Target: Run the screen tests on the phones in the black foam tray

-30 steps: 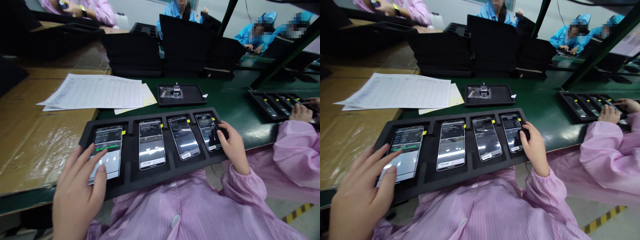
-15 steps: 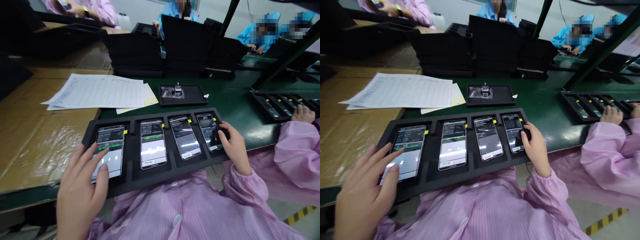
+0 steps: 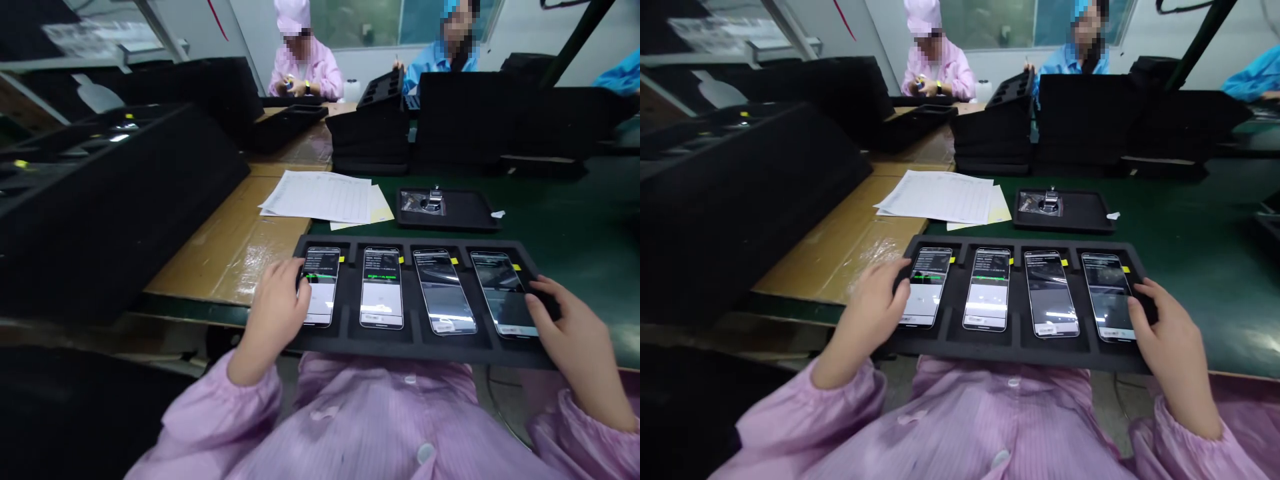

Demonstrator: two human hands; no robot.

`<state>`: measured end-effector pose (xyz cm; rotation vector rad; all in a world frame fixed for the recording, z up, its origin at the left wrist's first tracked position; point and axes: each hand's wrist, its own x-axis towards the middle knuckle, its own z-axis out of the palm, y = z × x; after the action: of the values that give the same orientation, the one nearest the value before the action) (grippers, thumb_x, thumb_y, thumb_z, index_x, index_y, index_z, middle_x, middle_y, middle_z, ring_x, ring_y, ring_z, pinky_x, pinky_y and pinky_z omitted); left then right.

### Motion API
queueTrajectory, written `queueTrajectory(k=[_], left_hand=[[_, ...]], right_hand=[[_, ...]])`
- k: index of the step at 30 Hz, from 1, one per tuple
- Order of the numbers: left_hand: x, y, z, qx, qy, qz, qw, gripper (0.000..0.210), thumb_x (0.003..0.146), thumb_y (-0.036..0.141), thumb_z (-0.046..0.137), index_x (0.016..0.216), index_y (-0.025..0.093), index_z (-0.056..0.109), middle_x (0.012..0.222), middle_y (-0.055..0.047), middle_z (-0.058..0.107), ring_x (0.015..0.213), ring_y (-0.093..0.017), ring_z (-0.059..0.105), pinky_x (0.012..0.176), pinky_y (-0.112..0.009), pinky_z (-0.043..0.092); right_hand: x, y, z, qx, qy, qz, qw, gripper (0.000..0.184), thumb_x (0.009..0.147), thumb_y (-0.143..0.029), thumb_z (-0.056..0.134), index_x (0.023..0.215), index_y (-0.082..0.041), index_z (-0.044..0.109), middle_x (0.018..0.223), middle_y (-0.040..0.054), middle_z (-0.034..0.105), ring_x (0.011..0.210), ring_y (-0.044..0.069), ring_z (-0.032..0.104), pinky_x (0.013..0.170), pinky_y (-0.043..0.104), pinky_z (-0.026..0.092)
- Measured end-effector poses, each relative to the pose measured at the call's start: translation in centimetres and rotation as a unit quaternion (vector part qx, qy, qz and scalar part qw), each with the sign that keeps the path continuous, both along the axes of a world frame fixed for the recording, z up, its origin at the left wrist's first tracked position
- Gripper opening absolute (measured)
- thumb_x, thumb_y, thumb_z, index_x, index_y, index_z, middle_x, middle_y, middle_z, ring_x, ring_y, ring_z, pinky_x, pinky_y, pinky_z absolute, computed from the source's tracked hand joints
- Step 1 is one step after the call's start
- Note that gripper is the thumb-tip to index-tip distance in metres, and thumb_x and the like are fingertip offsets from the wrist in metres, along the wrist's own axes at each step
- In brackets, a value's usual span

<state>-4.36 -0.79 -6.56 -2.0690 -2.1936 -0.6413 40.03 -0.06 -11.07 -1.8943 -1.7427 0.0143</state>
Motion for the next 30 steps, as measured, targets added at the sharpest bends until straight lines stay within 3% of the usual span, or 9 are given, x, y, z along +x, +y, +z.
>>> queueTrajectory(k=[3,7,16,21,24,25,27,29,30], left_hand=[[-1.8,3.6,0.9,-0.038,0.050,-0.067,0.996,0.046,0.092,0.028,0.031,0.116,0.010,0.066,0.132,-0.017,0.061,0.132,-0.032,0.047,0.114,-0.051,0.035],[-2.2,7.1,0.2,-0.060,0.068,-0.090,0.992,0.047,0.095,0.032,0.030,0.103,0.010,0.071,0.126,-0.019,0.064,0.132,-0.032,0.047,0.113,-0.050,0.037],[-1.8,6.7,-0.7,-0.047,0.030,-0.081,0.995,0.062,0.099,0.052,0.023,0.093,0.013,0.071,0.139,-0.017,0.059,0.142,-0.035,0.039,0.116,-0.055,0.032],[-2.5,6.7,-0.1,-0.006,-0.167,-0.083,0.983,0.062,0.088,0.071,0.034,0.083,0.017,0.065,0.130,-0.018,0.064,0.141,-0.036,0.041,0.119,-0.057,0.025],[-3.2,5.4,0.4,-0.021,-0.268,-0.095,0.959,0.084,0.088,0.076,0.003,0.104,0.017,0.061,0.109,-0.017,0.072,0.108,-0.030,0.067,0.097,-0.052,0.051],[-3.5,4.6,0.5,-0.055,-0.318,-0.117,0.939,0.086,0.087,0.078,0.004,0.113,0.017,0.059,0.103,-0.016,0.073,0.094,-0.027,0.070,0.086,-0.048,0.057],[-3.9,2.8,0.6,-0.149,-0.419,-0.172,0.879,0.078,0.081,0.081,0.040,0.126,0.019,0.054,0.099,-0.014,0.073,0.082,-0.025,0.072,0.075,-0.042,0.059],[-4.0,1.1,0.9,-0.214,-0.483,-0.196,0.826,0.075,0.067,0.060,0.078,0.127,0.021,0.054,0.103,-0.013,0.073,0.087,-0.027,0.072,0.076,-0.041,0.060],[-3.8,0.4,1.1,-0.218,-0.496,-0.188,0.819,0.071,0.064,0.048,0.084,0.124,0.021,0.056,0.106,-0.013,0.073,0.092,-0.027,0.072,0.078,-0.040,0.061]], right_hand=[[-0.2,0.1,0.0,0.010,-0.005,0.002,1.000,0.040,0.092,-0.051,0.043,0.112,-0.023,0.064,0.129,0.0087,0.063,0.090,0.032,0.065,0.071,0.043,0.048],[-0.3,0.4,-0.5,0.016,0.005,-0.006,1.000,0.045,0.089,-0.052,0.042,0.111,-0.020,0.065,0.128,0.0092,0.064,0.080,0.030,0.065,0.072,0.044,0.050],[-0.4,0.6,-0.7,0.040,0.001,0.028,0.999,0.044,0.091,-0.047,0.044,0.113,-0.015,0.063,0.123,0.0152,0.064,0.109,0.035,0.063,0.097,0.049,0.049],[-0.8,0.6,-0.7,0.044,0.006,0.018,0.999,0.047,0.090,-0.047,0.044,0.117,-0.013,0.062,0.120,0.0164,0.066,0.111,0.036,0.062,0.097,0.049,0.050],[-0.7,0.6,-0.7,0.040,0.007,0.012,0.999,0.046,0.091,-0.046,0.043,0.118,-0.014,0.063,0.119,0.0157,0.066,0.109,0.035,0.062,0.094,0.049,0.051],[-0.7,0.6,-0.7,0.038,0.011,0.010,0.999,0.046,0.091,-0.045,0.043,0.117,-0.014,0.063,0.118,0.0156,0.066,0.108,0.035,0.063,0.094,0.049,0.051],[-0.6,0.6,-0.6,0.034,0.024,0.008,0.999,0.045,0.090,-0.044,0.045,0.117,-0.014,0.063,0.116,0.0154,0.067,0.105,0.035,0.064,0.093,0.049,0.051],[-1.1,0.3,-0.1,0.052,0.031,0.004,0.998,0.043,0.089,-0.043,0.046,0.116,-0.013,0.064,0.118,0.0161,0.067,0.108,0.036,0.063,0.094,0.051,0.050],[-1.7,-0.1,0.3,0.076,0.034,0.002,0.997,0.042,0.090,-0.042,0.046,0.115,-0.014,0.064,0.120,0.0163,0.066,0.110,0.036,0.062,0.096,0.052,0.049]])
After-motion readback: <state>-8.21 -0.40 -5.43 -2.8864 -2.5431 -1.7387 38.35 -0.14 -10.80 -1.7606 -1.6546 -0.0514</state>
